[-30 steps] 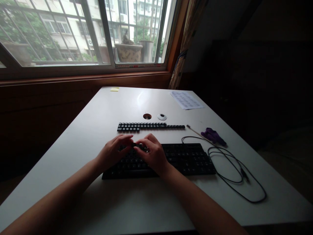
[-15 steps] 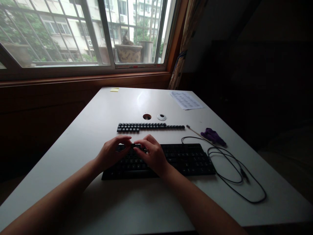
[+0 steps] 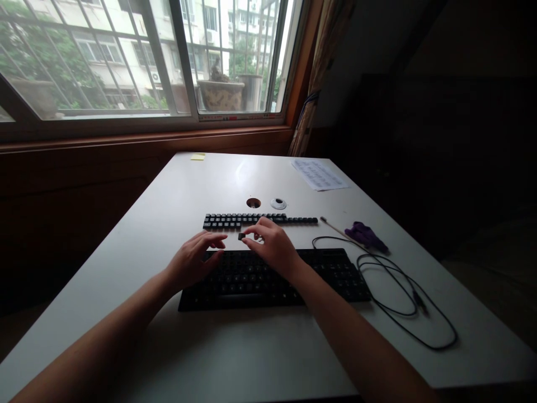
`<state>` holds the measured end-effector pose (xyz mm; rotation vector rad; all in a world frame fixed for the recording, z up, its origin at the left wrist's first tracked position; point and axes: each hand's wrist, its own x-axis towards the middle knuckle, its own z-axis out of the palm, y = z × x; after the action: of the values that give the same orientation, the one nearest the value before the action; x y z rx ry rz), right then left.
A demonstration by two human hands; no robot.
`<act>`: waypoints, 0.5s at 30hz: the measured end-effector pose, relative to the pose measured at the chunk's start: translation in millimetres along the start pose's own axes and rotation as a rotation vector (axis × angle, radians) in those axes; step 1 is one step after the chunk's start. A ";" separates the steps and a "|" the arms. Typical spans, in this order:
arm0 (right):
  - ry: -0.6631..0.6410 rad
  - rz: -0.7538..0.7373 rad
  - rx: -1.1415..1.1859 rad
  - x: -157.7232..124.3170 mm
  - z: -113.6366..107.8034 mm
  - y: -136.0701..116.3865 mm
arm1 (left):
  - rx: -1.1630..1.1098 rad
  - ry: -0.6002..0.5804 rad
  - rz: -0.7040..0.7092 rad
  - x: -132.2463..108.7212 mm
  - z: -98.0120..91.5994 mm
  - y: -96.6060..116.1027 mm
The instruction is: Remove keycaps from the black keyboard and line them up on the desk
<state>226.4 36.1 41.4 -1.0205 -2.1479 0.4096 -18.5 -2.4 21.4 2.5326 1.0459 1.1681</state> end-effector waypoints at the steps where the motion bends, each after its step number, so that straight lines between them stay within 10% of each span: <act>1: -0.039 0.017 -0.060 5.4 -0.5 5.8 | 0.031 -0.025 0.013 -0.1 -1.4 -2.7; 15: -0.331 0.115 -0.465 32.3 19.2 34.2 | 0.138 -0.156 -0.027 -3.2 -1.4 -23.6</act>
<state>217.2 83.1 24.5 -1.4180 -2.5593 0.1345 -33.4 12.8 10.7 2.6535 1.1535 0.9039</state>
